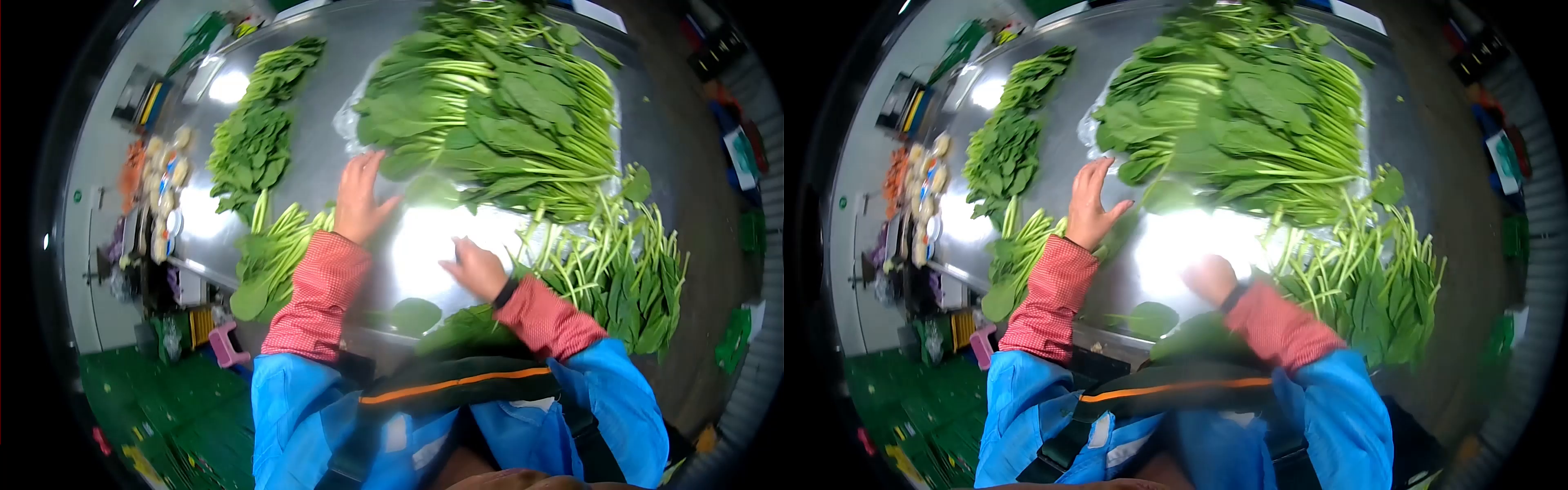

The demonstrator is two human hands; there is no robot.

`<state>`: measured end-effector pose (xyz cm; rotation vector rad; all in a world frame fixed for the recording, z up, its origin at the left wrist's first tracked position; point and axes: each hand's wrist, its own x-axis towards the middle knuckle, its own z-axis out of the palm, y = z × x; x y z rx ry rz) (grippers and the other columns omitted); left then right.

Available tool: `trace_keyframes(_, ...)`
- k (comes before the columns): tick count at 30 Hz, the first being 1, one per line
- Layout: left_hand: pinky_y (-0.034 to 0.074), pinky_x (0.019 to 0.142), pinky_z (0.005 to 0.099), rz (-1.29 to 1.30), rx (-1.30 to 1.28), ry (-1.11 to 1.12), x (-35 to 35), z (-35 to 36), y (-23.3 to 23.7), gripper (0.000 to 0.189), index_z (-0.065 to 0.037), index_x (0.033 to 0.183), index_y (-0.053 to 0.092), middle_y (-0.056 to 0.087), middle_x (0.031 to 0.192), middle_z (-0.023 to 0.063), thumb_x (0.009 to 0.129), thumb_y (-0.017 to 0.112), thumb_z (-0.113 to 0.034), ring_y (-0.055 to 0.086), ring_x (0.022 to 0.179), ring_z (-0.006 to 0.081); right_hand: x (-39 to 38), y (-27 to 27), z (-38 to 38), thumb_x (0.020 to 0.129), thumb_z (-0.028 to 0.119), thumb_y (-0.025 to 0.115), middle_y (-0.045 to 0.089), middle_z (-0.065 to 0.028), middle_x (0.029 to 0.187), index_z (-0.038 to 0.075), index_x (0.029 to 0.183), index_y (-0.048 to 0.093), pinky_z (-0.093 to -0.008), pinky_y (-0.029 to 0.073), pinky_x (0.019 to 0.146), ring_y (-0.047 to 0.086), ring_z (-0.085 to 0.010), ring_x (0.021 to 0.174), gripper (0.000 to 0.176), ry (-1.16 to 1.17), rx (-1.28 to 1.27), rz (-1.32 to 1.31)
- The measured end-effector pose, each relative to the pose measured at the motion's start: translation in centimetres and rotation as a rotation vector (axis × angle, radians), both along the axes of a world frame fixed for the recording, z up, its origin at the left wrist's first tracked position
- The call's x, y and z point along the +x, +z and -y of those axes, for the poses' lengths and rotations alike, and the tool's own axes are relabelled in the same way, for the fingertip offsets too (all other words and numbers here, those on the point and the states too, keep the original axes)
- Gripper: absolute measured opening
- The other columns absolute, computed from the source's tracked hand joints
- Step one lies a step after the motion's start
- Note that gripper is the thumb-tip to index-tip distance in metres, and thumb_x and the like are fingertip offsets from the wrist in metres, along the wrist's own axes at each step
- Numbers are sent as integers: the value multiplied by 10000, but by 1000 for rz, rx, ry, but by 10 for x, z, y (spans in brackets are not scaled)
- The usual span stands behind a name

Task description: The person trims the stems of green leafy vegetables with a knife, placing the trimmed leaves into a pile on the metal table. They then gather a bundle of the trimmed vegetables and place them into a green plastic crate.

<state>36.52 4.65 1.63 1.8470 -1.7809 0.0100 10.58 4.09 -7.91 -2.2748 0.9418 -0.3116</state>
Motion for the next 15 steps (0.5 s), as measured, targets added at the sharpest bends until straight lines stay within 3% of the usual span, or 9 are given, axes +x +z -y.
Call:
trace_keyframes(6,409,1020,424,-38,-27,-243,-65,56,9,767,-83,1358,468,505,1291,157,676,818,-130,481,1198,355,-101,16,-57,830,372,689,556,-122,968,70,1009,595,-403,520,569,625,-294,639,363,-38,4,-298)
trace_keyframes(10,409,999,431,-78,-66,-321,-112,80,4,700,-72,1325,502,505,1264,173,691,794,-126,485,1168,365,-159,2,-73,798,284,693,503,-106,891,108,885,552,-405,487,523,595,-262,615,242,-271,-248,-400)
trace_keyframes(15,424,987,399,-28,-8,-313,-152,86,-3,656,-72,1317,514,527,1256,145,718,781,-69,513,1149,335,-233,4,-55,762,230,694,508,-108,919,133,894,566,-418,492,540,604,-303,654,208,-582,-170,-407)
